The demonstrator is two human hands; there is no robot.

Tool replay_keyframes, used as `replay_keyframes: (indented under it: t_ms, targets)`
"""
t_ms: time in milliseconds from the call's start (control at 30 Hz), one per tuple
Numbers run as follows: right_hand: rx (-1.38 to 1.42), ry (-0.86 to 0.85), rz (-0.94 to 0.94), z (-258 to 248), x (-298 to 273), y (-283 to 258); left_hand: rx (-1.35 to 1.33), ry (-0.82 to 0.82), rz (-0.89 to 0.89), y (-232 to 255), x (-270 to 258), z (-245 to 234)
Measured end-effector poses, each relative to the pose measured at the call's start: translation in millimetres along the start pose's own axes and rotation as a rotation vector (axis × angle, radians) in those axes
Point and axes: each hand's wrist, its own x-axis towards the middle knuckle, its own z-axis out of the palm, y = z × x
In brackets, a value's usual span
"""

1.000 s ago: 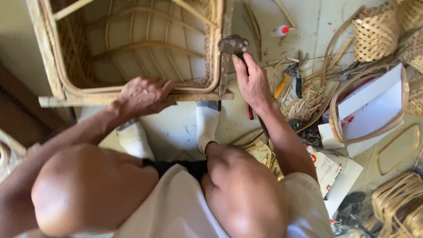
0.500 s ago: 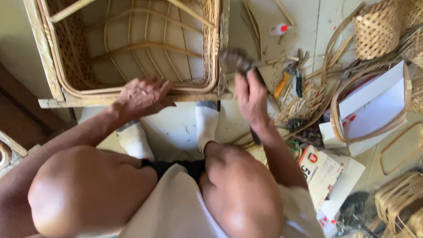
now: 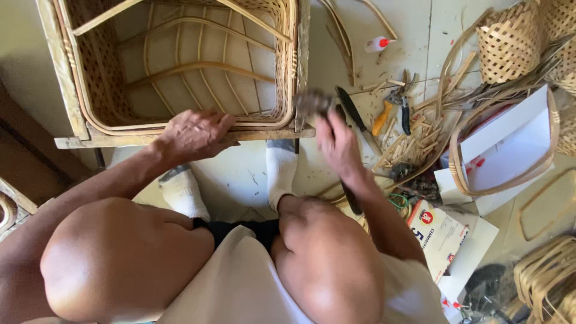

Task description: The person weaves a rectangular basket by inserting thin wooden strips into a frame. They use a hammer to tap the strips into place and apply glue to secure the joints. The person works on the floor, surrounded by tools and finished baskets.

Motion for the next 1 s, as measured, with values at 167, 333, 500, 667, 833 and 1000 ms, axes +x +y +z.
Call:
replay_keyframes:
  t_ms: [167,333,500,667,833,1000]
  targets:
    - [0.117,0.103,-0.087,-21.3,101.2,-9.6,-0.007,-0.035,-0.021,2.1,-2.8,3.1]
    - [0.059,0.079,-0.105,-19.7,191.1,-28.4,-0.003,-0.031,-0.045,-0.3,-0.6,2.0]
    - [-0.058,0.103,-0.171,-17.2,204.2,-30.9,0.013,-0.016,-0.021,-0.1,-1.3,0.6]
    - [-0.12,0.103,-0.151,-21.4,204.0,-30.2,-0.044,-0.028,-0.029,-3.0,-2.5,3.2]
    - [-0.01,0.041,0.135,-19.9,206.3,-64.1,-0.027,-0.043,-0.073,-0.1,-6.6,7.6]
    - [0.075,0.033,0.096,-11.9,155.1,-87.0,0.143,0.459,-0.165,-25.0,-46.4,-3.0]
